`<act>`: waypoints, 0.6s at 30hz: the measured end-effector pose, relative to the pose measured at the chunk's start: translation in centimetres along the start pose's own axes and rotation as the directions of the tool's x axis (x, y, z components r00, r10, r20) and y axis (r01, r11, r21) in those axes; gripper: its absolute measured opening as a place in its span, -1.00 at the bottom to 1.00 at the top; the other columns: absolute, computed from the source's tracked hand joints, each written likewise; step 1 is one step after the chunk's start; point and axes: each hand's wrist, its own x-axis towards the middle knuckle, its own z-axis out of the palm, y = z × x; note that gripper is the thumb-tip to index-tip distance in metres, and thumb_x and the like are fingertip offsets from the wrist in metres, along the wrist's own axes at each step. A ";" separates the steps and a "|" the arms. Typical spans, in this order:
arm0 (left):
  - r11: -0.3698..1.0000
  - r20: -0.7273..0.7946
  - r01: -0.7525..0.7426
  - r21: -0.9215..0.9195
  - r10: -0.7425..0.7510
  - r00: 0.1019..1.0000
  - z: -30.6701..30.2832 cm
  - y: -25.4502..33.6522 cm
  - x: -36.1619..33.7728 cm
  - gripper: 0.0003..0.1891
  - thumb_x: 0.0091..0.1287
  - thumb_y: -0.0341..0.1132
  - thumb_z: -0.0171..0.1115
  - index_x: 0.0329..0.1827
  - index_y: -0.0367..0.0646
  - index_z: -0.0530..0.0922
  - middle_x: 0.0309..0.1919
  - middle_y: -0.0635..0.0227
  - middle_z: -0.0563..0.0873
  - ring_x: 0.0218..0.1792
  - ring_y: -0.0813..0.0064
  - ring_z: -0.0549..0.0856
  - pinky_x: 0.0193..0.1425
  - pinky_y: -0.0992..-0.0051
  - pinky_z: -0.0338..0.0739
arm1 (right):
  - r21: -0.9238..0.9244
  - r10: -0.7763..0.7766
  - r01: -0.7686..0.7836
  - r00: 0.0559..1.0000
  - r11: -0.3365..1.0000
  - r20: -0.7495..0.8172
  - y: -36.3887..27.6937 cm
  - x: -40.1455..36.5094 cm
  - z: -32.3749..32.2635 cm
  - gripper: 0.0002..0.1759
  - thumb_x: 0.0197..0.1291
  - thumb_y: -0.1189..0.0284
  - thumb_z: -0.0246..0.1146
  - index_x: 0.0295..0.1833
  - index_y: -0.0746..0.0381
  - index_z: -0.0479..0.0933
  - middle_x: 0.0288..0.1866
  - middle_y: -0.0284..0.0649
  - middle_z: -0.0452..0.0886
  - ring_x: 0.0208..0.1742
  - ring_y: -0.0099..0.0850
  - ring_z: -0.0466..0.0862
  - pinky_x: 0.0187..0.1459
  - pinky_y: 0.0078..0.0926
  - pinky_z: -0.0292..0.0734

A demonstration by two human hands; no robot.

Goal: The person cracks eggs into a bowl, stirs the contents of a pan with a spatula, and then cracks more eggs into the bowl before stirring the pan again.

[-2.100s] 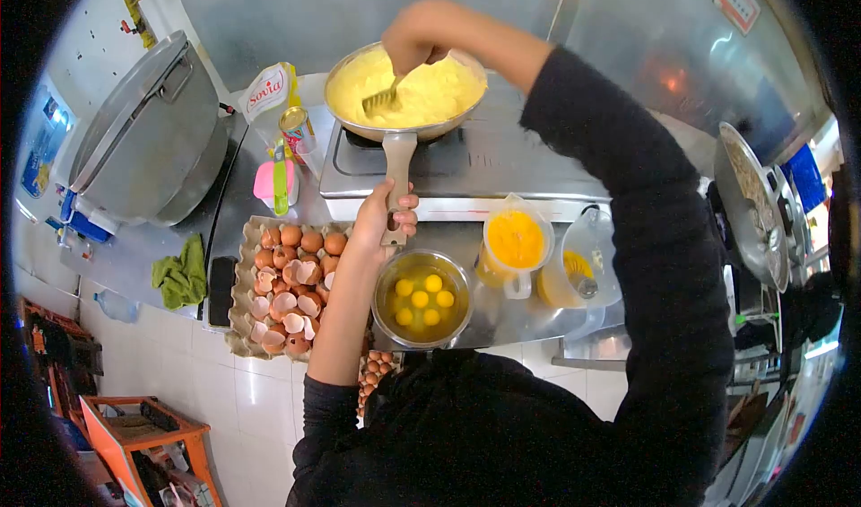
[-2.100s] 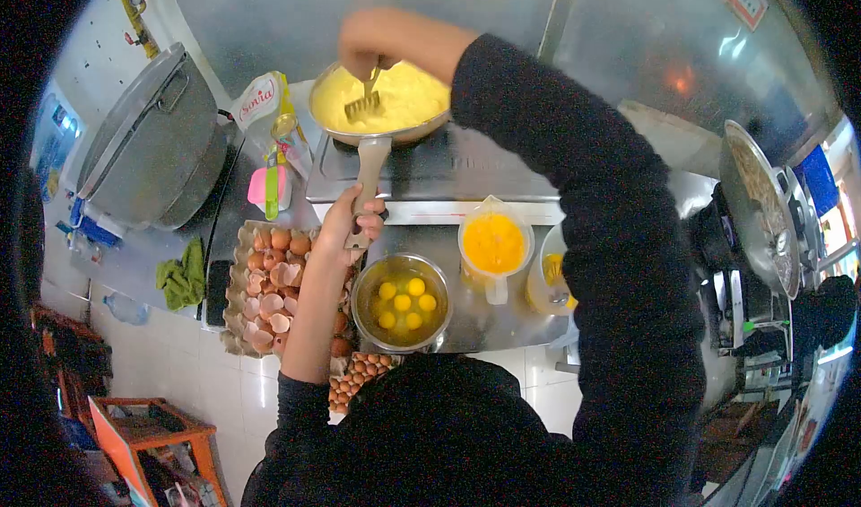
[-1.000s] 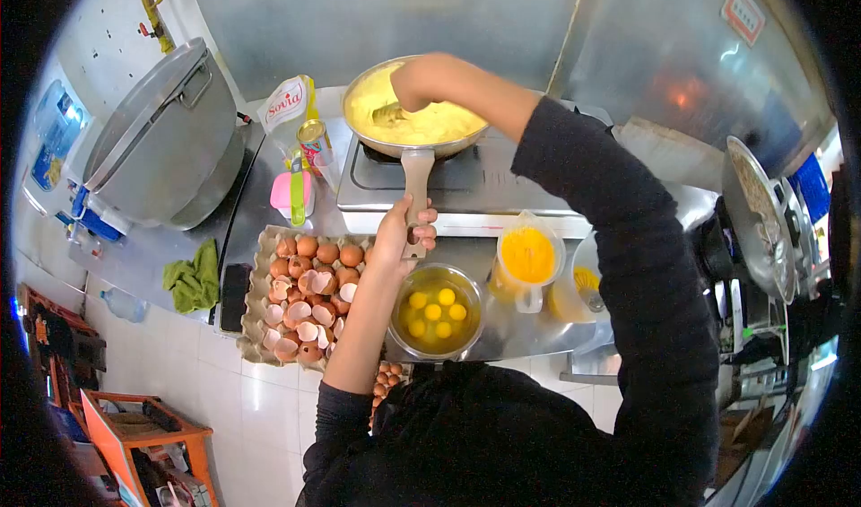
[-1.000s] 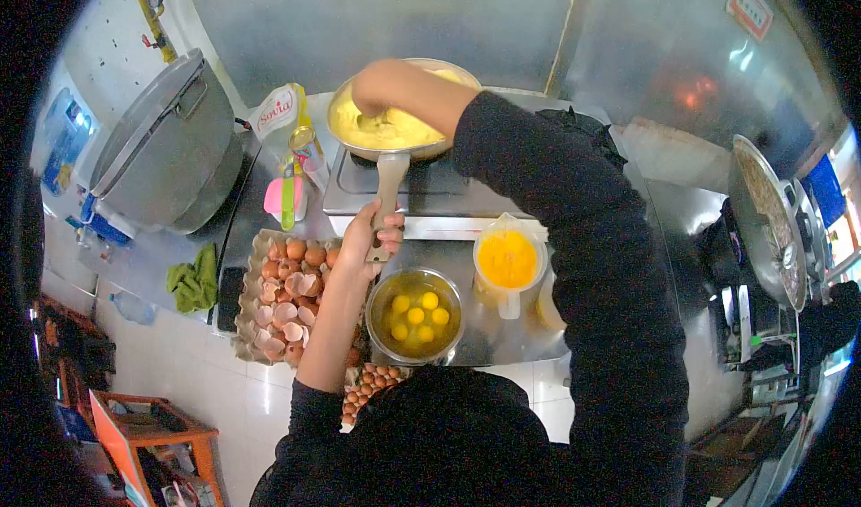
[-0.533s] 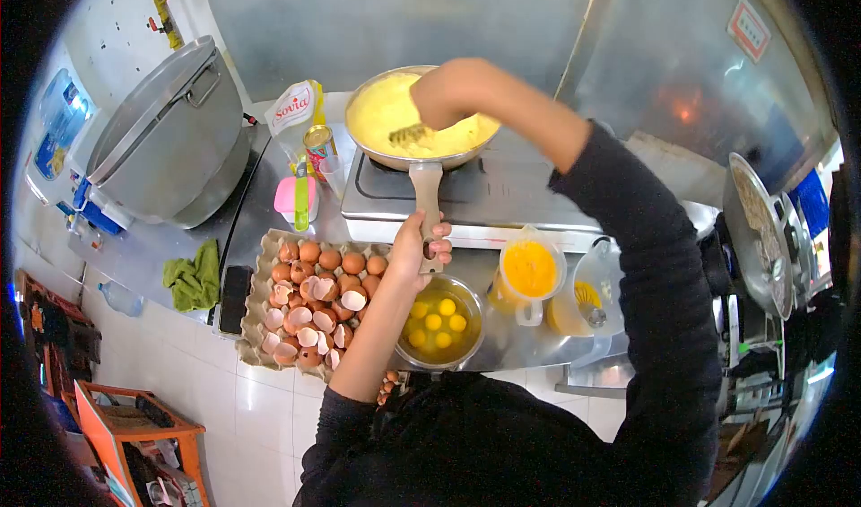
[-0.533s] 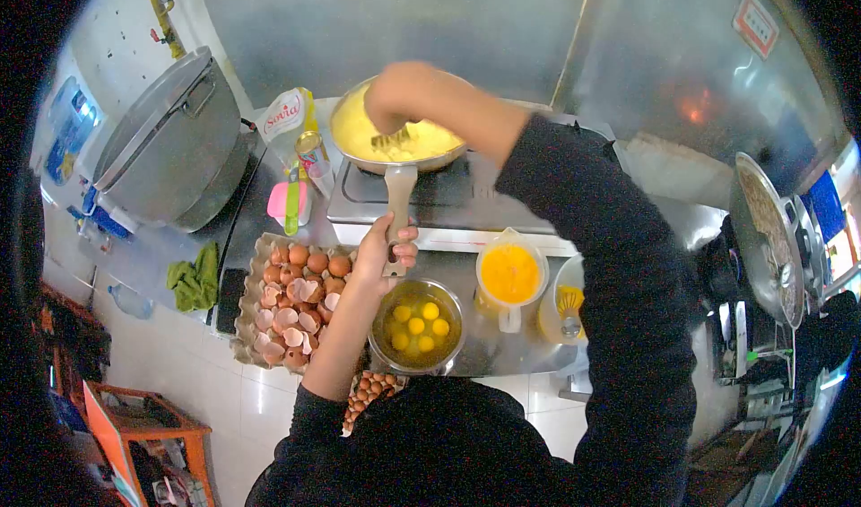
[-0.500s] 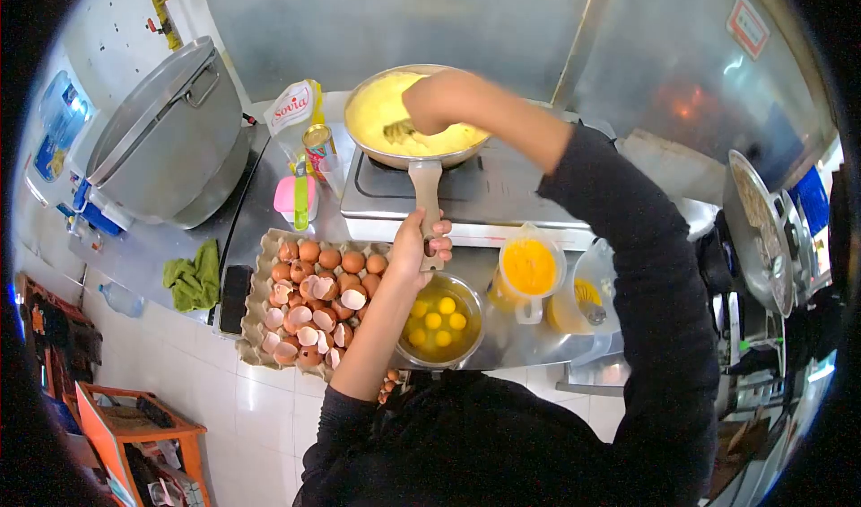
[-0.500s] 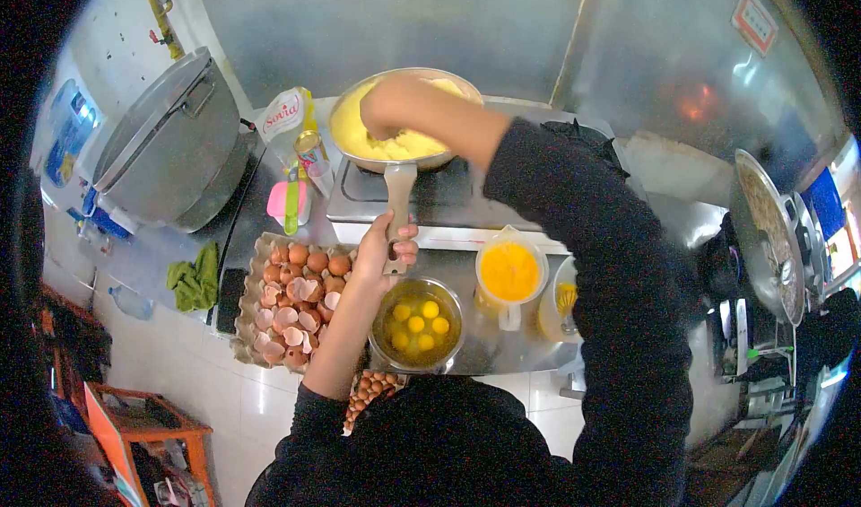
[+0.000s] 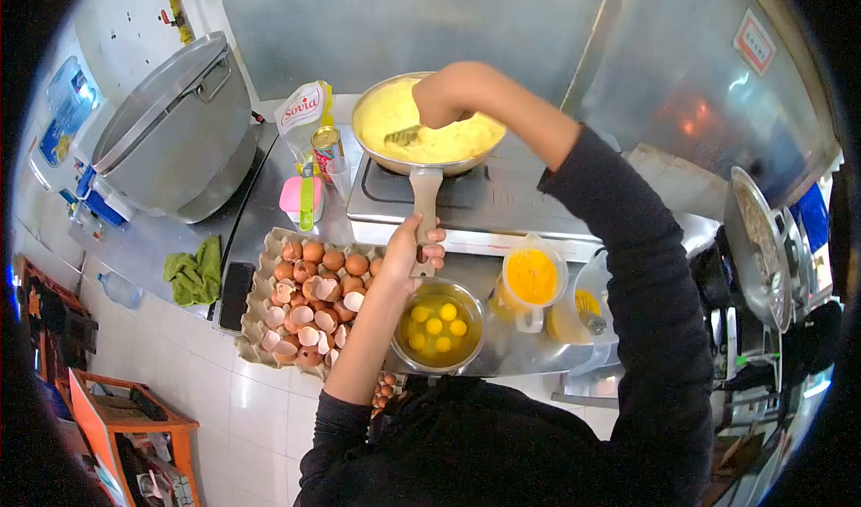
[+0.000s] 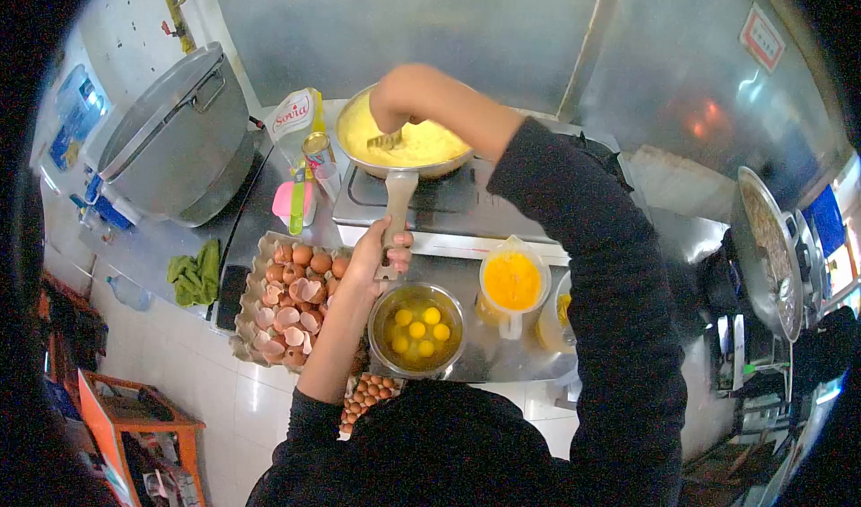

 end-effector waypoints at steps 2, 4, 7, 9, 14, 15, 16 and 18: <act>1.000 -0.009 0.006 -0.009 -0.006 1.000 -0.2 -0.1 0.0 -0.77 0.25 -0.13 -0.23 -0.26 -0.10 0.25 -0.64 0.54 0.31 -0.75 0.75 0.21 -0.73 0.72 0.13 | 0.007 -0.031 0.033 0.978 0.999 -0.206 0.5 2.2 3.1 -0.82 -0.26 0.50 -0.02 -0.57 0.35 0.47 -0.66 -0.14 0.47 -0.67 -0.31 0.41 -0.60 -0.39 0.29; 1.000 -0.001 0.002 -0.009 -0.002 1.000 -0.3 0.0 0.0 -0.77 0.24 -0.13 -0.22 -0.26 -0.10 0.25 -0.64 0.54 0.31 -0.76 0.75 0.21 -0.73 0.72 0.13 | 0.018 0.009 -0.004 0.956 1.000 -0.293 2.2 4.1 4.4 -0.82 -0.26 0.47 0.03 -0.53 0.32 0.49 -0.59 -0.14 0.50 -0.63 -0.31 0.44 -0.55 -0.38 0.33; 0.999 0.056 -0.006 0.034 0.004 0.998 -0.4 0.4 -0.1 -0.77 0.27 -0.14 -0.27 -0.26 -0.11 0.22 -0.64 0.52 0.30 -0.71 0.71 0.22 -0.66 0.67 0.15 | 0.018 0.140 -0.139 0.970 0.990 -0.197 5.8 4.2 1.5 -0.78 -0.21 0.35 0.12 -0.44 0.25 0.53 -0.43 -0.16 0.54 -0.54 -0.34 0.49 -0.48 -0.38 0.40; 1.000 0.077 0.009 0.022 -0.010 0.997 -0.6 0.5 0.0 -0.77 0.26 -0.14 -0.27 -0.27 -0.11 0.22 -0.64 0.53 0.30 -0.72 0.72 0.22 -0.66 0.67 0.15 | 0.088 0.188 -0.177 0.974 0.980 -0.130 7.6 2.2 -2.6 -0.79 -0.18 0.31 0.17 -0.45 0.22 0.54 -0.43 -0.19 0.54 -0.54 -0.37 0.49 -0.50 -0.41 0.37; 1.000 0.078 0.007 -0.013 -0.006 0.997 -0.5 0.4 -0.1 -0.77 0.26 -0.14 -0.26 -0.27 -0.10 0.24 -0.64 0.54 0.31 -0.74 0.73 0.22 -0.68 0.69 0.15 | -0.290 0.334 -0.279 0.928 0.916 0.163 4.7 0.2 -7.8 -0.92 -0.29 0.47 0.16 -0.58 0.25 0.49 -0.70 -0.22 0.36 -0.69 -0.46 0.30 -0.69 -0.49 0.19; 1.000 0.067 0.003 -0.012 -0.002 0.998 -0.4 0.4 -0.2 -0.77 0.25 -0.14 -0.24 -0.27 -0.10 0.25 -0.64 0.54 0.32 -0.75 0.74 0.23 -0.70 0.70 0.15 | -0.354 0.412 -0.328 0.890 0.876 0.193 4.0 0.9 -7.5 -0.90 -0.29 0.46 0.18 -0.55 0.24 0.51 -0.68 -0.21 0.39 -0.67 -0.45 0.34 -0.67 -0.51 0.22; 1.000 0.056 -0.001 -0.012 0.001 0.998 -0.4 0.3 -0.2 -0.78 0.24 -0.14 -0.22 -0.27 -0.10 0.26 -0.63 0.55 0.33 -0.75 0.75 0.23 -0.72 0.71 0.14 | -0.419 0.488 -0.371 0.845 0.829 0.217 3.5 1.3 -7.1 -0.87 -0.30 0.46 0.20 -0.51 0.23 0.54 -0.67 -0.21 0.42 -0.65 -0.45 0.38 -0.65 -0.52 0.25; 1.000 0.068 -0.007 -0.028 0.009 0.998 -0.6 0.2 -0.1 -0.78 0.24 -0.14 -0.22 -0.27 -0.10 0.26 -0.64 0.55 0.33 -0.75 0.75 0.23 -0.72 0.70 0.15 | -0.365 0.388 -0.327 0.915 0.872 0.108 2.2 0.6 -5.5 -0.83 -0.27 0.50 0.20 -0.42 0.18 0.56 -0.46 -0.23 0.52 -0.47 -0.39 0.50 -0.51 -0.47 0.36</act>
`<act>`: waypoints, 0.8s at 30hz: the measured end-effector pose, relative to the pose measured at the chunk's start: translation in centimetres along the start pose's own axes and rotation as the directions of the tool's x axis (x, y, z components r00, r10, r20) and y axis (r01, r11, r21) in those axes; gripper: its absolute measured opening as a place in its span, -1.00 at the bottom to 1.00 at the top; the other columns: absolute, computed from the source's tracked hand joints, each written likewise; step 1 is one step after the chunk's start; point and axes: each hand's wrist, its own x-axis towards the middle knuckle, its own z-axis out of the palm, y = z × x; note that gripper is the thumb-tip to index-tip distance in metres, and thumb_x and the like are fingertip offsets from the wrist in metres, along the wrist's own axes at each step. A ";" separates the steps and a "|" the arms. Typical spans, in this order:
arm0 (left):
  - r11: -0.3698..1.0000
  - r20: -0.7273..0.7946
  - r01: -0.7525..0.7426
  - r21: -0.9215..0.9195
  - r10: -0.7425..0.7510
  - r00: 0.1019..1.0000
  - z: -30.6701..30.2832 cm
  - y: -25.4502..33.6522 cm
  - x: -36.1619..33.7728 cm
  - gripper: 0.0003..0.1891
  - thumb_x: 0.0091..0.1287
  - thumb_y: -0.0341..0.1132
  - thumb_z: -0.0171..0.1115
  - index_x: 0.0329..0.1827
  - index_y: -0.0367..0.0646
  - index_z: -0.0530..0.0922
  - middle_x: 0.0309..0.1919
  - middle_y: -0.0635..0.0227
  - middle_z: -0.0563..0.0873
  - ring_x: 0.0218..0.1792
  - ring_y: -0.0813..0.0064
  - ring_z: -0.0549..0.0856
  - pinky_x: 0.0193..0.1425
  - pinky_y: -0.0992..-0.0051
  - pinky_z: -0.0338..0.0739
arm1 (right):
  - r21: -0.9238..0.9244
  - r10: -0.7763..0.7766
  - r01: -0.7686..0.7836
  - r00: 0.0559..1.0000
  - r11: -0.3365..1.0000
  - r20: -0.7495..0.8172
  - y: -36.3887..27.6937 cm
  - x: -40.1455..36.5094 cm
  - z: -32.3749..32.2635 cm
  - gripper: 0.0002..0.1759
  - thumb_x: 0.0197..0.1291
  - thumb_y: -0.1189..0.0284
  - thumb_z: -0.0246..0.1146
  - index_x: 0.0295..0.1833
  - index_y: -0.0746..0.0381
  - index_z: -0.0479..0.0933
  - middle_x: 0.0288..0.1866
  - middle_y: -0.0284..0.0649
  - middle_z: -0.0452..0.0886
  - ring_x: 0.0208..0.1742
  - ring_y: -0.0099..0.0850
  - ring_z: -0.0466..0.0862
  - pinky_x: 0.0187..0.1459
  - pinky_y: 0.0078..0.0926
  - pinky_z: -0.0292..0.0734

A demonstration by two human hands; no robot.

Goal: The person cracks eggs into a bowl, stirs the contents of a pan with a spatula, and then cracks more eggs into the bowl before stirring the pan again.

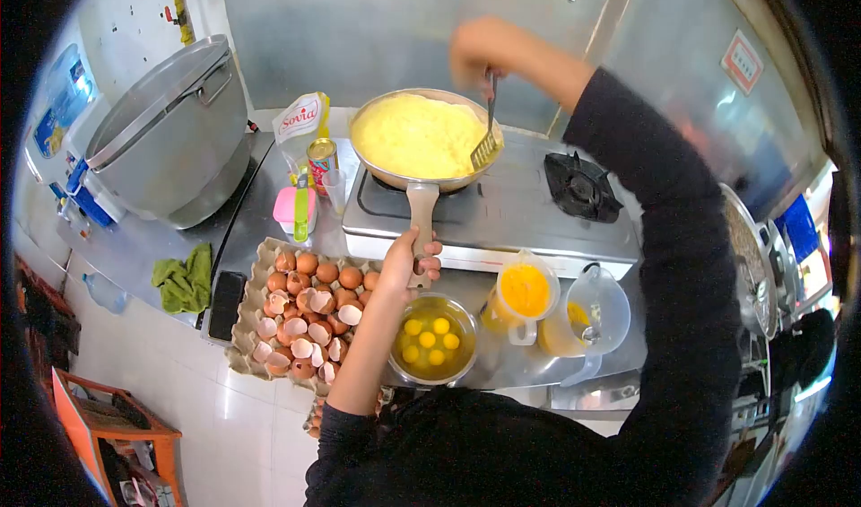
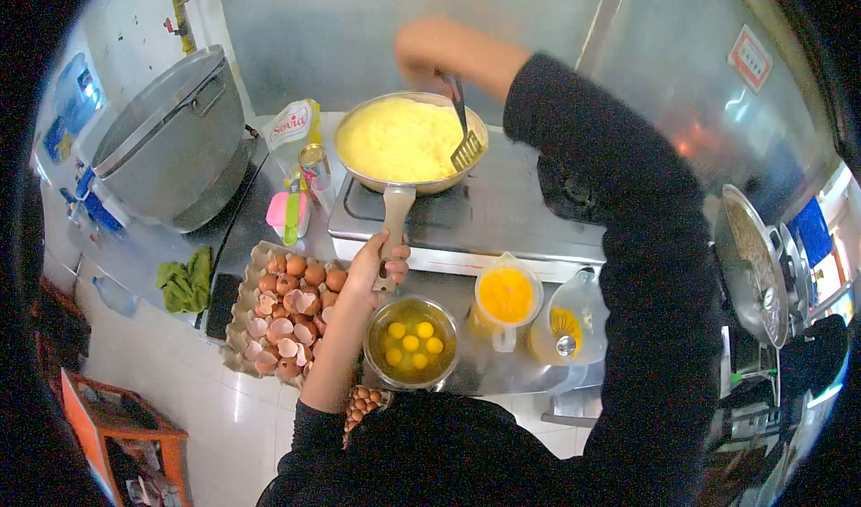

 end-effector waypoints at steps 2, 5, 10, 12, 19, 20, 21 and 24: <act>1.000 0.000 -0.009 -0.003 0.009 1.000 -0.1 -0.1 0.0 -0.78 0.25 -0.15 -0.23 -0.27 -0.10 0.25 -0.64 0.55 0.33 -0.75 0.75 0.23 -0.71 0.70 0.15 | 0.087 -0.074 0.094 0.977 0.992 -0.202 -1.6 -0.9 2.4 -0.80 -0.24 0.50 0.18 -0.37 0.17 0.57 -0.36 -0.22 0.58 -0.35 -0.33 0.57 -0.42 -0.44 0.43; 0.999 -0.010 -0.021 0.040 0.021 1.000 0.3 0.0 -0.2 -0.78 0.25 -0.15 -0.26 -0.28 -0.10 0.23 -0.64 0.53 0.32 -0.74 0.73 0.22 -0.68 0.68 0.17 | 0.121 -0.082 0.139 0.917 0.983 -0.391 -3.2 2.4 5.8 -0.82 -0.22 0.45 0.16 -0.39 0.18 0.57 -0.38 -0.20 0.58 -0.34 -0.31 0.58 -0.41 -0.42 0.45; 0.994 0.008 0.011 0.106 -0.012 1.000 -0.1 0.5 0.0 -0.79 0.26 -0.16 -0.32 -0.31 -0.11 0.20 -0.64 0.49 0.33 -0.71 0.69 0.23 -0.64 0.61 0.23 | -0.191 -0.323 0.261 0.725 0.946 -0.608 -1.2 6.9 8.3 -0.87 -0.20 0.44 0.15 -0.44 0.17 0.56 -0.45 -0.19 0.57 -0.37 -0.29 0.58 -0.40 -0.37 0.47; 0.993 -0.026 -0.005 0.120 0.008 1.000 0.0 0.2 -0.2 -0.79 0.26 -0.17 -0.33 -0.31 -0.11 0.19 -0.64 0.49 0.33 -0.71 0.68 0.25 -0.65 0.60 0.25 | -0.296 -0.443 0.329 0.634 0.896 -0.634 0.8 6.5 7.9 -0.88 -0.19 0.43 0.14 -0.46 0.18 0.56 -0.46 -0.19 0.57 -0.37 -0.28 0.58 -0.41 -0.34 0.47; 0.995 -0.012 -0.020 0.102 0.022 1.000 -0.1 0.2 0.2 -0.79 0.27 -0.18 -0.34 -0.31 -0.12 0.20 -0.65 0.48 0.33 -0.71 0.66 0.27 -0.66 0.59 0.26 | -0.182 -0.222 0.149 0.835 0.972 -0.504 -0.7 -3.3 3.9 -0.89 -0.26 0.47 0.16 -0.51 0.21 0.56 -0.54 -0.19 0.56 -0.42 -0.28 0.58 -0.45 -0.43 0.46; 0.996 -0.012 -0.018 0.089 0.019 1.000 -0.1 0.2 0.1 -0.79 0.27 -0.18 -0.33 -0.31 -0.12 0.21 -0.65 0.48 0.33 -0.71 0.66 0.26 -0.66 0.59 0.25 | -0.164 -0.208 0.146 0.858 0.976 -0.470 -1.6 -3.2 4.5 -0.88 -0.26 0.47 0.16 -0.50 0.20 0.56 -0.52 -0.20 0.56 -0.41 -0.30 0.58 -0.45 -0.44 0.46; 0.997 -0.011 -0.018 0.078 0.018 1.000 0.0 0.1 0.0 -0.79 0.26 -0.18 -0.33 -0.31 -0.12 0.21 -0.65 0.48 0.33 -0.71 0.66 0.26 -0.66 0.60 0.24 | -0.145 -0.192 0.141 0.879 0.979 -0.437 -2.4 -2.9 5.2 -0.87 -0.25 0.48 0.17 -0.48 0.20 0.57 -0.49 -0.20 0.57 -0.40 -0.32 0.58 -0.44 -0.45 0.46; 0.999 -0.013 -0.013 0.040 0.014 1.000 0.1 0.1 0.1 -0.78 0.26 -0.17 -0.32 -0.31 -0.12 0.21 -0.65 0.48 0.33 -0.71 0.66 0.25 -0.65 0.61 0.22 | -0.003 -0.063 0.067 0.920 0.998 -0.386 -5.1 -0.6 8.7 -0.88 -0.22 0.50 0.16 -0.46 0.19 0.57 -0.43 -0.19 0.58 -0.37 -0.38 0.59 -0.44 -0.51 0.48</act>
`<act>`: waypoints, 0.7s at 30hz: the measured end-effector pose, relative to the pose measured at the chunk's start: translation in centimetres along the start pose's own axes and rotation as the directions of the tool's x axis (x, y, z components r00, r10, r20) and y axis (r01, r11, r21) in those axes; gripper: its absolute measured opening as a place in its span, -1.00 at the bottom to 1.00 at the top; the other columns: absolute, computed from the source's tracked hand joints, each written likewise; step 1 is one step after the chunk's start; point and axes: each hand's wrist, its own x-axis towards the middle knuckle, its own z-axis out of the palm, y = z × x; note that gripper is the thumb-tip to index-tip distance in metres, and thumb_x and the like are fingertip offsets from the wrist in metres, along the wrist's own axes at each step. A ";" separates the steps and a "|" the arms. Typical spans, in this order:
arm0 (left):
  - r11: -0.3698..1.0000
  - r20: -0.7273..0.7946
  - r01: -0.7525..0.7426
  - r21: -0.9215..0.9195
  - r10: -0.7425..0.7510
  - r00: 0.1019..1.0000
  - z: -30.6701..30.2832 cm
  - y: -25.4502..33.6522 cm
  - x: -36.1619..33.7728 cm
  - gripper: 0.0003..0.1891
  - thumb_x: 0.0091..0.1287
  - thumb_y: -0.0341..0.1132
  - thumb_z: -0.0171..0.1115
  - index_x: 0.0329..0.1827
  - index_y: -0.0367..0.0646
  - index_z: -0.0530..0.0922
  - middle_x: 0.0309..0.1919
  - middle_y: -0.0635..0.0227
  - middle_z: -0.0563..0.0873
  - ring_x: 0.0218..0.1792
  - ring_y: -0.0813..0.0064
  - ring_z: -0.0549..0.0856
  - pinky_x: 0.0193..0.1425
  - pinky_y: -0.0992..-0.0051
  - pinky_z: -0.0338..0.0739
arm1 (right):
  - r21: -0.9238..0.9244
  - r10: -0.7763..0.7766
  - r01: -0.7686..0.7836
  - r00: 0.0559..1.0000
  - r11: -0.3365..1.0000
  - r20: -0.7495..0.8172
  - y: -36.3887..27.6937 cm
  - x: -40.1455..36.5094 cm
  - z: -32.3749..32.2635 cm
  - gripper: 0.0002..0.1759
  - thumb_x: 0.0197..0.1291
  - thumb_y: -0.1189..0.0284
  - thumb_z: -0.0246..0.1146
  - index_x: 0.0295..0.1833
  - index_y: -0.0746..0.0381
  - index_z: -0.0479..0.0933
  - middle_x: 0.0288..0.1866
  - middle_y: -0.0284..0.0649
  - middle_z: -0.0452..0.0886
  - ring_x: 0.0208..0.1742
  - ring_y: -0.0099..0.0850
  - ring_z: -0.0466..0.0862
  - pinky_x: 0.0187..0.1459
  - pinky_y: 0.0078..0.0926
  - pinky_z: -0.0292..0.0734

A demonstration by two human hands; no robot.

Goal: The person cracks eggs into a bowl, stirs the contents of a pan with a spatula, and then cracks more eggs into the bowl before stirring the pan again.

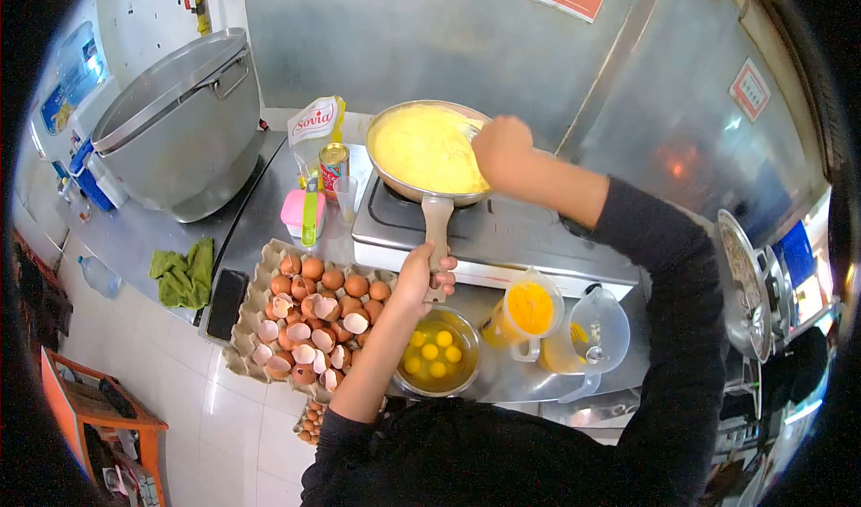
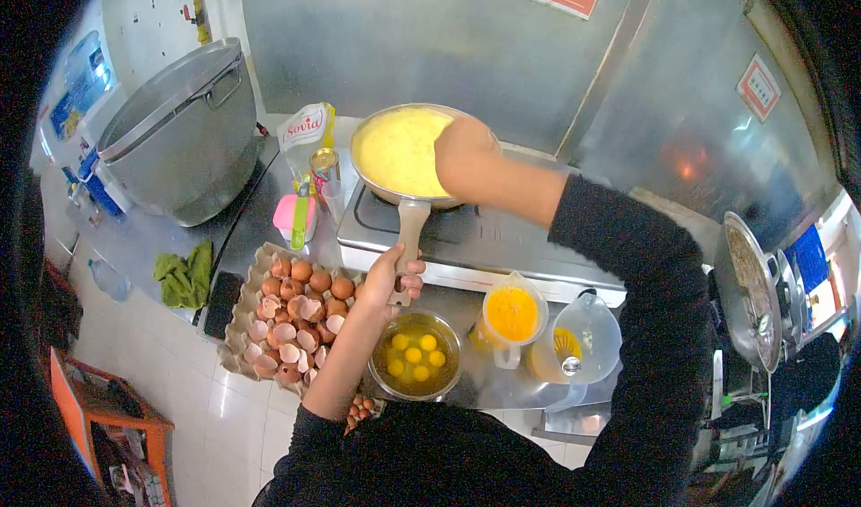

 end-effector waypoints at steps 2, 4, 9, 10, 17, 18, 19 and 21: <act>1.000 -0.027 -0.002 0.013 0.003 1.000 0.2 -0.1 -0.1 -0.78 0.26 -0.16 -0.31 -0.30 -0.12 0.21 -0.66 0.48 0.32 -0.71 0.66 0.24 -0.64 0.61 0.22 | 0.036 0.054 -0.052 0.997 0.998 -0.055 -1.6 1.0 3.8 -0.88 -0.21 0.52 0.15 -0.46 0.20 0.57 -0.44 -0.20 0.57 -0.36 -0.37 0.59 -0.46 -0.53 0.48; 0.999 -0.030 -0.002 0.048 0.004 1.000 0.2 0.0 -0.2 -0.78 0.26 -0.16 -0.32 -0.31 -0.11 0.20 -0.66 0.48 0.32 -0.71 0.66 0.24 -0.63 0.61 0.23 | 0.102 0.151 -0.131 0.962 0.986 -0.227 -2.1 1.9 7.6 -0.88 -0.21 0.55 0.15 -0.46 0.20 0.57 -0.46 -0.21 0.56 -0.37 -0.35 0.58 -0.49 -0.53 0.48; 0.986 -0.070 0.062 0.153 -0.052 0.996 1.0 0.7 -0.8 -0.81 0.26 -0.14 -0.32 -0.31 -0.05 0.15 -0.66 0.53 0.26 -0.73 0.71 0.18 -0.64 0.64 0.19 | 0.150 0.004 0.057 0.924 0.987 -0.383 1.8 1.8 12.5 -0.77 -0.11 0.52 0.06 -0.26 0.23 0.50 -0.55 -0.18 0.48 -0.51 -0.33 0.56 -0.57 -0.48 0.46; 0.987 -0.060 0.091 0.129 -0.084 0.995 1.0 1.0 -0.8 -0.82 0.25 -0.13 -0.33 -0.33 -0.03 0.12 -0.65 0.53 0.27 -0.72 0.70 0.19 -0.64 0.63 0.20 | 0.161 0.000 0.078 0.900 0.984 -0.436 2.9 1.6 13.4 -0.74 -0.09 0.51 0.04 -0.21 0.22 0.48 -0.55 -0.17 0.46 -0.55 -0.34 0.55 -0.59 -0.47 0.45; 0.983 0.005 0.141 0.120 -0.143 0.990 -0.5 1.6 -0.2 -0.84 0.24 -0.17 -0.30 -0.33 -0.04 0.10 -0.65 0.51 0.29 -0.71 0.69 0.22 -0.61 0.59 0.28 | -0.166 -0.394 0.363 0.749 0.917 -0.533 9.9 6.4 11.9 -0.74 -0.02 0.45 -0.01 -0.17 0.07 0.47 -0.51 -0.18 0.42 -0.60 -0.33 0.52 -0.64 -0.45 0.41; 0.985 0.009 0.137 0.109 -0.139 0.990 -0.4 1.5 -0.2 -0.84 0.24 -0.16 -0.30 -0.33 -0.04 0.11 -0.65 0.51 0.29 -0.71 0.69 0.22 -0.62 0.59 0.27 | -0.221 -0.448 0.391 0.742 0.893 -0.498 10.4 6.8 10.1 -0.75 -0.02 0.45 -0.01 -0.19 0.08 0.48 -0.51 -0.18 0.42 -0.59 -0.32 0.52 -0.62 -0.44 0.42; 0.986 0.009 0.134 0.101 -0.136 0.991 -0.4 1.4 -0.2 -0.83 0.25 -0.15 -0.30 -0.33 -0.03 0.12 -0.65 0.52 0.29 -0.72 0.69 0.21 -0.62 0.60 0.26 | -0.269 -0.497 0.418 0.733 0.868 -0.464 10.7 7.1 8.2 -0.76 -0.02 0.44 -0.01 -0.21 0.09 0.49 -0.51 -0.19 0.42 -0.57 -0.31 0.53 -0.60 -0.42 0.43; 0.987 0.003 0.127 0.094 -0.128 0.992 -0.5 1.5 -0.3 -0.82 0.25 -0.14 -0.30 -0.33 -0.03 0.14 -0.66 0.53 0.29 -0.72 0.70 0.21 -0.63 0.62 0.24 | -0.161 -0.361 0.324 0.847 0.932 -0.389 11.5 6.6 4.0 -0.84 -0.07 0.41 0.07 -0.37 0.12 0.54 -0.52 -0.19 0.45 -0.52 -0.26 0.53 -0.51 -0.34 0.43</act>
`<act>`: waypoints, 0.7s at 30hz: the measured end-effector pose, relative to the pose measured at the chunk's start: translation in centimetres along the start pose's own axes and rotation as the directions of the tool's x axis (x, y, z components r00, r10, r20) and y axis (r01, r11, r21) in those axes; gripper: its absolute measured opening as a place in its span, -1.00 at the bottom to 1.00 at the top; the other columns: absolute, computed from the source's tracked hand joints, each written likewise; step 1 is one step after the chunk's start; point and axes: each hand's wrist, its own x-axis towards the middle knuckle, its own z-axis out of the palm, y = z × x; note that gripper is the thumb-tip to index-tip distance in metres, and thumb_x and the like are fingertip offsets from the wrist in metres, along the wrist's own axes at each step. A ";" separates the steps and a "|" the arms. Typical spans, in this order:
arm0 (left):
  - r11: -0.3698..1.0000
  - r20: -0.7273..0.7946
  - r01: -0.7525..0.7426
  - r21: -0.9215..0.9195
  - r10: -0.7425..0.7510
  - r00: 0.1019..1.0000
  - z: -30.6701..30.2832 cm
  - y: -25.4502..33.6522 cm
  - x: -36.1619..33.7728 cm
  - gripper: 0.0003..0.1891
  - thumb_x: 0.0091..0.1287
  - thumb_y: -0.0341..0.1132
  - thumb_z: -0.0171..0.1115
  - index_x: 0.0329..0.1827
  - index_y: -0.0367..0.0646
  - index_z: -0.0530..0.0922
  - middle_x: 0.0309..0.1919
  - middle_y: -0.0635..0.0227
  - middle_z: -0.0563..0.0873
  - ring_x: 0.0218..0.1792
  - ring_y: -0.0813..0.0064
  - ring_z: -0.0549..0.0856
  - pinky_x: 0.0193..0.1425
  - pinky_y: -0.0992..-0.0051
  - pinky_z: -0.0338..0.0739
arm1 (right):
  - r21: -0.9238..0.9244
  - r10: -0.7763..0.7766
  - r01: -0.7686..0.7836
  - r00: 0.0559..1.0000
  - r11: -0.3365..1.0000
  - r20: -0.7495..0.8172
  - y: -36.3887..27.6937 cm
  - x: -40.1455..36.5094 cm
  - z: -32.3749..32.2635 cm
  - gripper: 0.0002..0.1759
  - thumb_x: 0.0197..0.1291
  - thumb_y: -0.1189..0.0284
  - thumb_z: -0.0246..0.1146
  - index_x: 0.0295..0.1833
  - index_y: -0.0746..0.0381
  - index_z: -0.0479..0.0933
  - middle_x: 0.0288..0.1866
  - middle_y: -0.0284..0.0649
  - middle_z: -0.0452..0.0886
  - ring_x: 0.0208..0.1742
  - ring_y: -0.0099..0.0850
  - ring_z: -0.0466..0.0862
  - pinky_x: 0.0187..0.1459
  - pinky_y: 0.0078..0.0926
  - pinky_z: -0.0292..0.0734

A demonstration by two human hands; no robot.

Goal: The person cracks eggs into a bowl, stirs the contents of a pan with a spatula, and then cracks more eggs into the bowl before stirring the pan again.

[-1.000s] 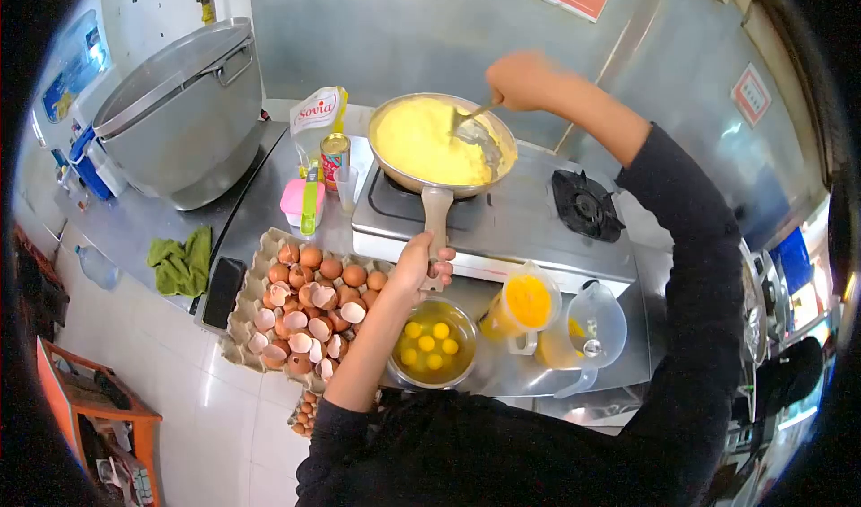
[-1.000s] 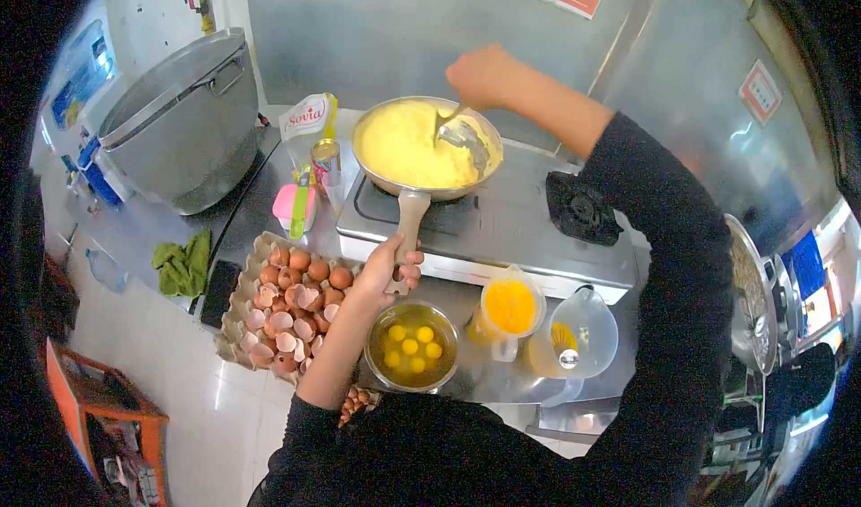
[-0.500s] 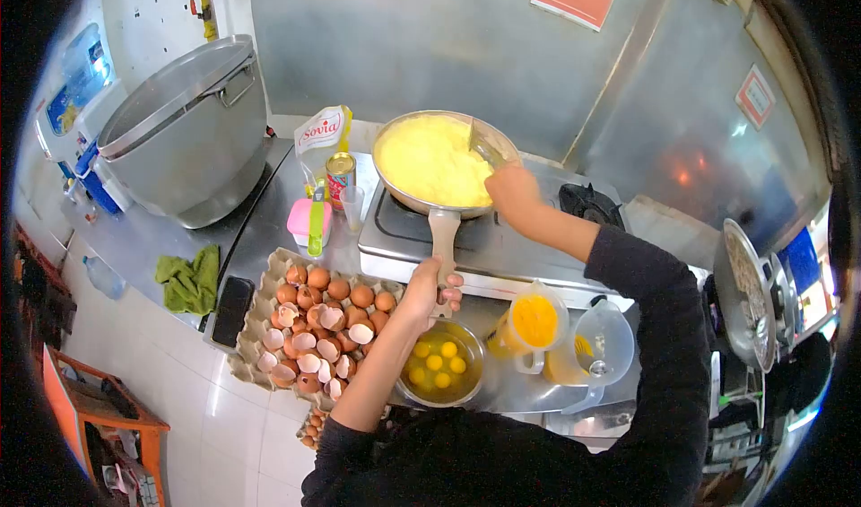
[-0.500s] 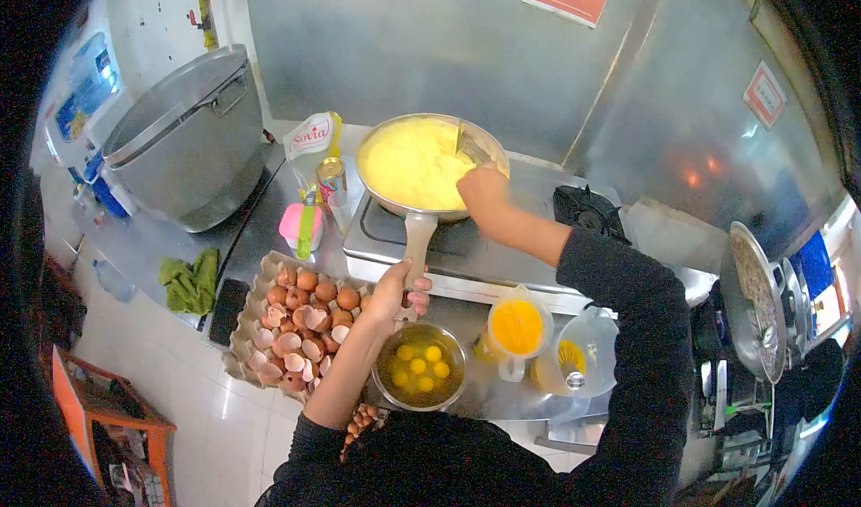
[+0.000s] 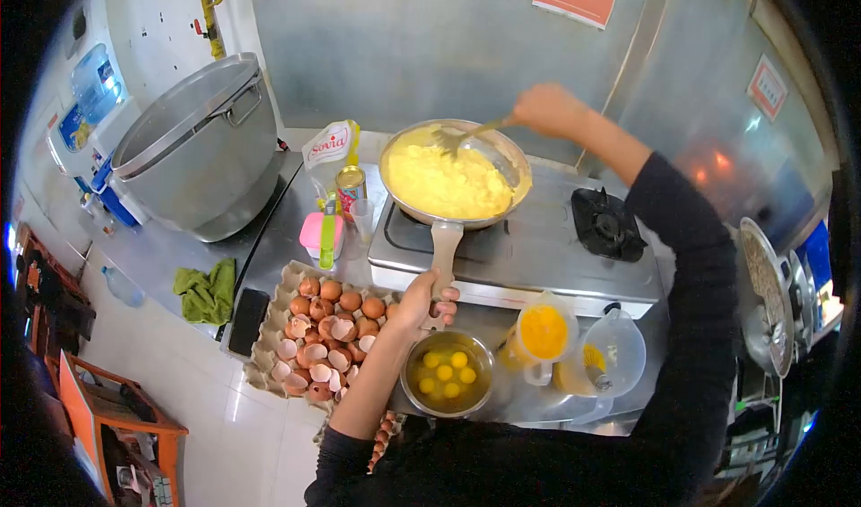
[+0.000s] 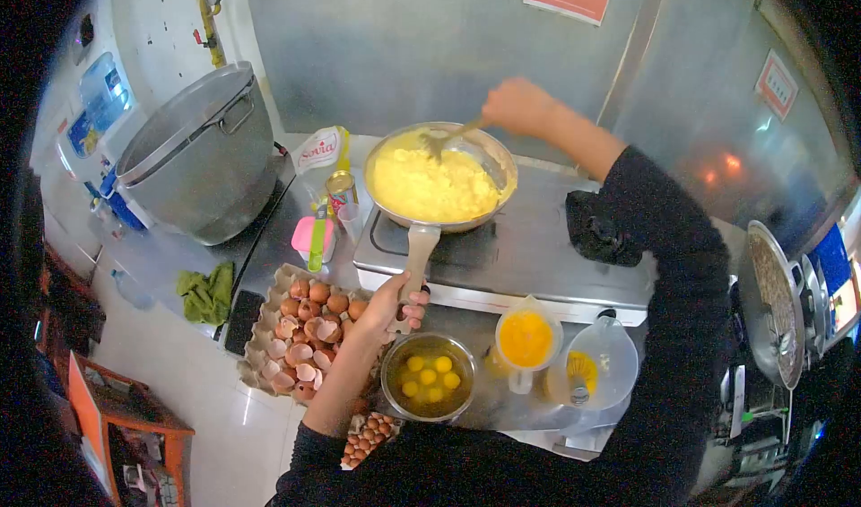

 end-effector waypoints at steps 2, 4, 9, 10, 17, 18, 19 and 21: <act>1.000 -0.008 -0.001 -0.012 0.001 1.000 0.2 -0.3 -0.2 -0.81 0.26 -0.13 -0.30 -0.33 -0.03 0.16 -0.66 0.54 0.29 -0.73 0.70 0.20 -0.64 0.63 0.22 | 0.060 0.046 -0.051 0.995 0.997 0.085 1.2 -0.5 -3.1 -0.89 -0.12 0.39 0.13 -0.45 0.13 0.55 -0.51 -0.18 0.49 -0.49 -0.22 0.52 -0.45 -0.31 0.42; 1.000 -0.037 -0.013 -0.024 0.012 0.999 0.5 -0.5 -0.3 -0.80 0.26 -0.13 -0.31 -0.32 -0.05 0.17 -0.66 0.53 0.29 -0.73 0.71 0.20 -0.65 0.63 0.21 | 0.060 0.033 -0.043 0.987 0.997 0.155 1.6 -1.2 -3.5 -0.90 -0.16 0.38 0.18 -0.46 0.12 0.56 -0.49 -0.18 0.52 -0.46 -0.20 0.52 -0.41 -0.30 0.40; 0.998 -0.012 -0.028 -0.052 0.027 1.000 0.4 -0.2 -0.1 -0.78 0.27 -0.13 -0.31 -0.32 -0.08 0.19 -0.66 0.53 0.29 -0.74 0.69 0.19 -0.66 0.63 0.18 | 0.381 -0.110 0.054 0.986 0.923 0.128 3.4 -7.1 -0.2 -0.78 -0.23 0.42 0.21 -0.33 0.04 0.58 -0.55 -0.18 0.55 -0.47 -0.25 0.55 -0.45 -0.38 0.41; 0.998 -0.002 -0.027 -0.058 0.027 1.000 0.4 -0.2 -0.1 -0.78 0.27 -0.13 -0.32 -0.32 -0.08 0.19 -0.66 0.53 0.29 -0.74 0.69 0.20 -0.65 0.63 0.18 | 0.472 -0.114 0.027 0.981 0.881 0.157 3.8 -8.3 0.3 -0.77 -0.21 0.41 0.20 -0.30 0.04 0.57 -0.53 -0.18 0.55 -0.47 -0.25 0.54 -0.44 -0.39 0.41; 1.000 -0.034 -0.022 -0.010 0.022 0.999 0.2 -0.2 0.1 -0.79 0.24 -0.12 -0.24 -0.27 -0.04 0.23 -0.63 0.56 0.29 -0.74 0.76 0.20 -0.70 0.70 0.14 | 0.704 -0.107 -0.190 0.929 0.684 0.354 -0.5 -10.7 -0.2 -0.73 -0.09 0.36 0.13 -0.19 0.06 0.52 -0.50 -0.12 0.54 -0.45 -0.28 0.53 -0.40 -0.41 0.38; 1.000 -0.036 -0.019 0.002 0.019 0.999 0.3 -0.2 0.0 -0.79 0.24 -0.12 -0.24 -0.27 -0.05 0.23 -0.63 0.56 0.29 -0.74 0.76 0.20 -0.70 0.70 0.14 | 0.735 -0.127 -0.155 0.941 0.660 0.313 -1.5 -10.3 0.2 -0.72 -0.09 0.36 0.13 -0.17 0.07 0.52 -0.50 -0.11 0.54 -0.44 -0.28 0.54 -0.40 -0.40 0.38; 1.000 -0.039 -0.015 0.015 0.015 0.999 0.4 -0.1 0.0 -0.79 0.24 -0.12 -0.24 -0.27 -0.05 0.23 -0.63 0.56 0.29 -0.74 0.76 0.19 -0.70 0.70 0.14 | 0.760 -0.066 -0.180 0.958 0.624 0.280 -3.4 -9.7 -0.8 -0.71 -0.09 0.37 0.11 -0.15 0.05 0.51 -0.50 -0.10 0.53 -0.45 -0.27 0.54 -0.40 -0.39 0.39; 0.999 -0.041 -0.016 0.048 0.018 0.999 0.4 0.0 0.0 -0.79 0.26 -0.13 -0.31 -0.30 -0.07 0.20 -0.66 0.53 0.28 -0.73 0.71 0.20 -0.66 0.64 0.18 | 0.741 0.056 -0.224 0.968 0.632 0.245 -7.6 -7.4 -1.6 -0.69 -0.09 0.42 0.07 -0.15 0.08 0.50 -0.49 -0.08 0.53 -0.44 -0.24 0.54 -0.40 -0.36 0.41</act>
